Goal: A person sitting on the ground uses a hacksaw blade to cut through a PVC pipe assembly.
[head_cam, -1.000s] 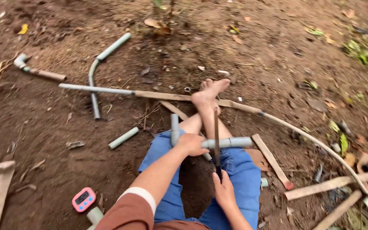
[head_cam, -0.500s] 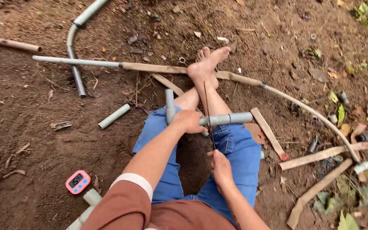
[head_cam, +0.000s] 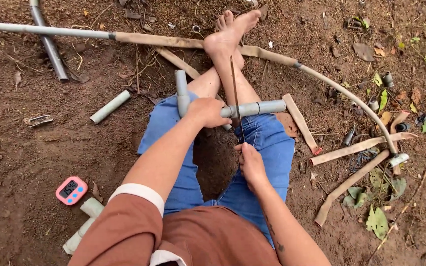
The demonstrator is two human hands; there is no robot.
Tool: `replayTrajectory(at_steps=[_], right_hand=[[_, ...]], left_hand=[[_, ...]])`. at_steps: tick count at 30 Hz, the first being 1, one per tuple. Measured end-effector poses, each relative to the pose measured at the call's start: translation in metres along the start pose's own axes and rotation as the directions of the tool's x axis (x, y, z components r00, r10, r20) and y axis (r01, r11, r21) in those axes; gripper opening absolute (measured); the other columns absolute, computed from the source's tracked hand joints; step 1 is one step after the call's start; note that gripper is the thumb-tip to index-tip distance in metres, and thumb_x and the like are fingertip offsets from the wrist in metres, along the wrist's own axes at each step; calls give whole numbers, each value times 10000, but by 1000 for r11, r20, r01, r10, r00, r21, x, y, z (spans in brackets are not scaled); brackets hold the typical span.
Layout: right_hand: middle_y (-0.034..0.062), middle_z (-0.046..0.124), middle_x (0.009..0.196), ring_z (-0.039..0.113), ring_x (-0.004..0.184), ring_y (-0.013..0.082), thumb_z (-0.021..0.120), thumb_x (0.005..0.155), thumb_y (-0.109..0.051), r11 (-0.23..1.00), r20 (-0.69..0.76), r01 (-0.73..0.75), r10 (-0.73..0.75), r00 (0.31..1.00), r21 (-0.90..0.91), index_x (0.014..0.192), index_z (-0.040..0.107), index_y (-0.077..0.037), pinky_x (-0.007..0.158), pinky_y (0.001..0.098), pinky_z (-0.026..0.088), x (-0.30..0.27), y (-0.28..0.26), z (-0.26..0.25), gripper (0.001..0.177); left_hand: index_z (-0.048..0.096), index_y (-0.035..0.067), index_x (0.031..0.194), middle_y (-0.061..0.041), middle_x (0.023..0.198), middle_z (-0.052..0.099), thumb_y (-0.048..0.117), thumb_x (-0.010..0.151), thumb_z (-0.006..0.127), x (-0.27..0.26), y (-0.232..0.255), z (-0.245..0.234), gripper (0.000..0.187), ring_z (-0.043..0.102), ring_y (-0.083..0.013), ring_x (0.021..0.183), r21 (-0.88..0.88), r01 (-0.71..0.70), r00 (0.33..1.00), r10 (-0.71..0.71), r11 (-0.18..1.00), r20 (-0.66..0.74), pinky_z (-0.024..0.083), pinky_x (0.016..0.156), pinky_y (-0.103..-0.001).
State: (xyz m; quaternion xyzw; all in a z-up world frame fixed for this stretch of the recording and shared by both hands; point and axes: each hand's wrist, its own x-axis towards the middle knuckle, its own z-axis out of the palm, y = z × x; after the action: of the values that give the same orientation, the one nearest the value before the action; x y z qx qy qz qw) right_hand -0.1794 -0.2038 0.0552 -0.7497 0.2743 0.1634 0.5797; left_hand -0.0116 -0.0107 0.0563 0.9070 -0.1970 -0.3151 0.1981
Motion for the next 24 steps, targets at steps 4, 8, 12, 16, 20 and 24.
replayTrajectory(at_steps=[4, 8, 12, 16, 20, 24], right_hand=[[-4, 315, 651, 298, 437, 90, 378, 1161, -340, 997, 99, -64, 59, 993, 46, 1208, 678, -6, 380, 233, 257, -30, -4, 0, 452], [-21, 290, 664, 278, 449, 78, 379, 1168, -349, 986, 131, -129, 114, 985, 107, 1184, 661, -18, 387, 222, 247, -31, -1, -3, 436], [-61, 249, 657, 242, 446, 53, 415, 1159, -385, 959, 145, -227, 203, 968, 170, 1073, 631, -68, 384, 203, 209, -47, -8, -8, 393], [-75, 226, 666, 217, 453, 36, 468, 1144, -417, 912, 165, -323, 288, 943, 254, 1037, 603, -108, 396, 186, 192, -49, -7, -7, 354], [-82, 252, 673, 249, 472, 33, 490, 1139, -431, 877, 206, -356, 302, 931, 323, 1024, 567, -136, 408, 188, 212, -40, -13, -1, 326], [-60, 271, 692, 275, 491, 42, 526, 1130, -429, 866, 226, -354, 288, 930, 353, 1068, 583, -138, 419, 183, 232, -37, -8, -8, 303]], left_hand=[[723, 168, 1346, -126, 1187, 754, 597, 952, 644, -3, 1, -3, 589, 722, -330, 1207, -23, -8, 1000, 8, 1000, 27, 565, 1026, -514], [750, 181, 1281, -135, 1155, 766, 562, 928, 666, 9, -6, 9, 526, 732, -341, 1171, 3, 11, 1000, -11, 1000, -22, 577, 1000, -531], [787, 187, 1180, -95, 1050, 781, 576, 866, 687, 36, -16, 38, 510, 762, -307, 1074, 44, 80, 995, -77, 996, -62, 599, 925, -525], [790, 141, 1189, -107, 1064, 785, 516, 878, 702, 30, -8, 31, 495, 762, -310, 1089, 59, 105, 994, -103, 993, -36, 602, 946, -526], [796, 111, 1127, -120, 1015, 785, 424, 871, 722, 32, -15, 33, 411, 767, -325, 1036, 39, 106, 992, -103, 994, -78, 607, 919, -543], [807, 82, 1099, -134, 994, 785, 384, 865, 731, 29, -10, 28, 389, 775, -341, 1022, 39, 112, 991, -109, 993, -72, 613, 895, -547]])
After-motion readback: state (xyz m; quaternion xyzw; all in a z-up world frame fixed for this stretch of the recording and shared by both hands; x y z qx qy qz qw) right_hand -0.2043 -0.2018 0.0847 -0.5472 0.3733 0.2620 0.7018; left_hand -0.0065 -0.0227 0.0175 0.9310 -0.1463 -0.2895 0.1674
